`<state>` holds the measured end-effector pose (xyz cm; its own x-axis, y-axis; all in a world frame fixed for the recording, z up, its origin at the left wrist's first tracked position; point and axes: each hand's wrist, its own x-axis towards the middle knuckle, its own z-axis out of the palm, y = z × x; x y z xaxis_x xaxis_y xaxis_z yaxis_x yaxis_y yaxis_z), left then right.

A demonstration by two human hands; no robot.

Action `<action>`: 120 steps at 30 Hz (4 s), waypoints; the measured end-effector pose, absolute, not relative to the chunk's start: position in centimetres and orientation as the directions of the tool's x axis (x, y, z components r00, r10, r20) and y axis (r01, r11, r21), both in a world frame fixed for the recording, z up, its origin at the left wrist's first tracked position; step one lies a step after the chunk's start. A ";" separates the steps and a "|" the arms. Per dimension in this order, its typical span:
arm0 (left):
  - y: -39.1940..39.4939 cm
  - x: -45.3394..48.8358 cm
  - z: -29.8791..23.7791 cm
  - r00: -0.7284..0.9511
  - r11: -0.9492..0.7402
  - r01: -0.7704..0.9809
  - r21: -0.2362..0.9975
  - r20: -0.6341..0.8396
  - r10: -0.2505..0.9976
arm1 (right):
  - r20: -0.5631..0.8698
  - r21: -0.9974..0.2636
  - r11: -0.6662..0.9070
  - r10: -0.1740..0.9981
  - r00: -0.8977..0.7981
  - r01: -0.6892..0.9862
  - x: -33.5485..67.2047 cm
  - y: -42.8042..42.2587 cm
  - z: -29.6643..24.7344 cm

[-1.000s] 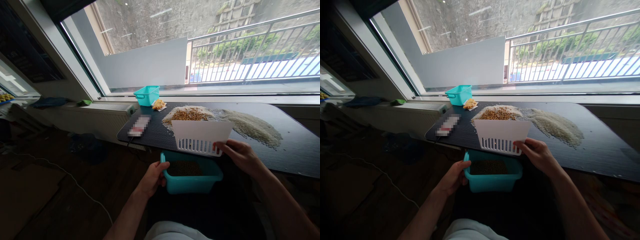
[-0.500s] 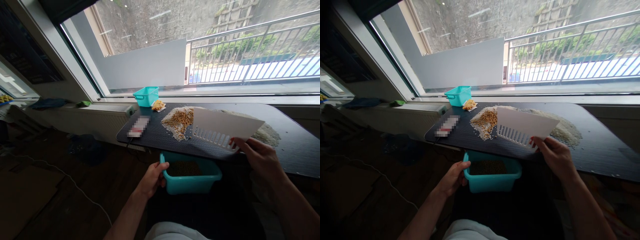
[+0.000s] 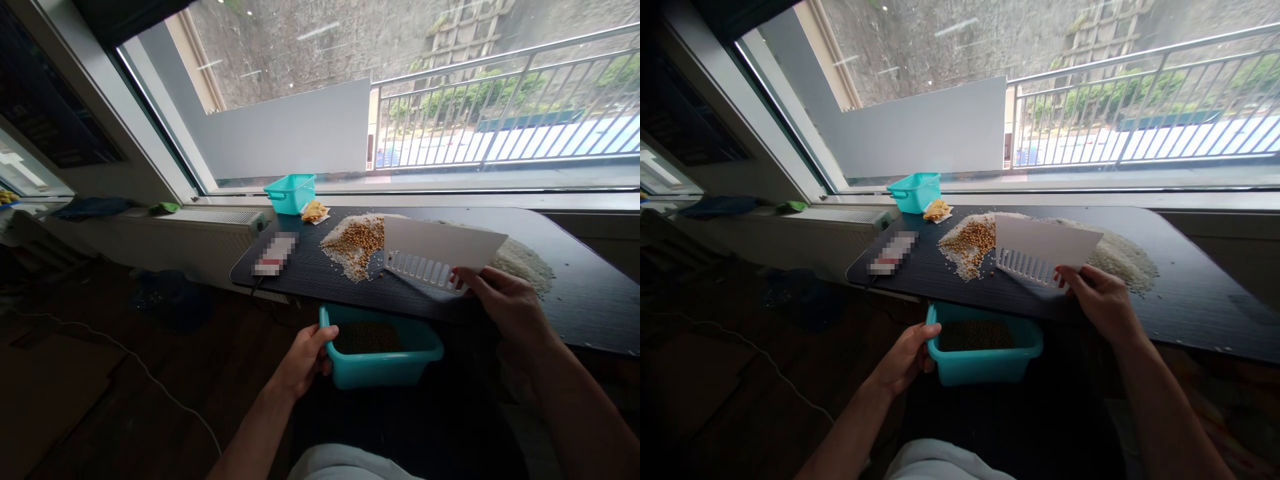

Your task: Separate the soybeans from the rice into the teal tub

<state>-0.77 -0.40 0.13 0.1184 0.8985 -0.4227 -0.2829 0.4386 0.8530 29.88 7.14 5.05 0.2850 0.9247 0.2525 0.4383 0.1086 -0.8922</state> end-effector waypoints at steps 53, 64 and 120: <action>-0.3 -1.2 -0.4 0.123 0.438 -0.309 0.844 -0.421 0.899 | 0.261 -0.880 0.245 0.965 -0.016 0.406 27.9 6.0 4.8; -0.3 -1.0 0.1 0.093 0.435 -0.308 0.846 -0.429 0.899 | 0.253 -0.900 0.160 0.949 0.187 0.406 27.4 6.7 4.2; -0.4 -1.0 -0.2 0.094 0.440 -0.299 0.847 -0.432 0.897 | 0.220 -0.923 0.139 0.955 0.198 0.359 27.3 6.7 5.3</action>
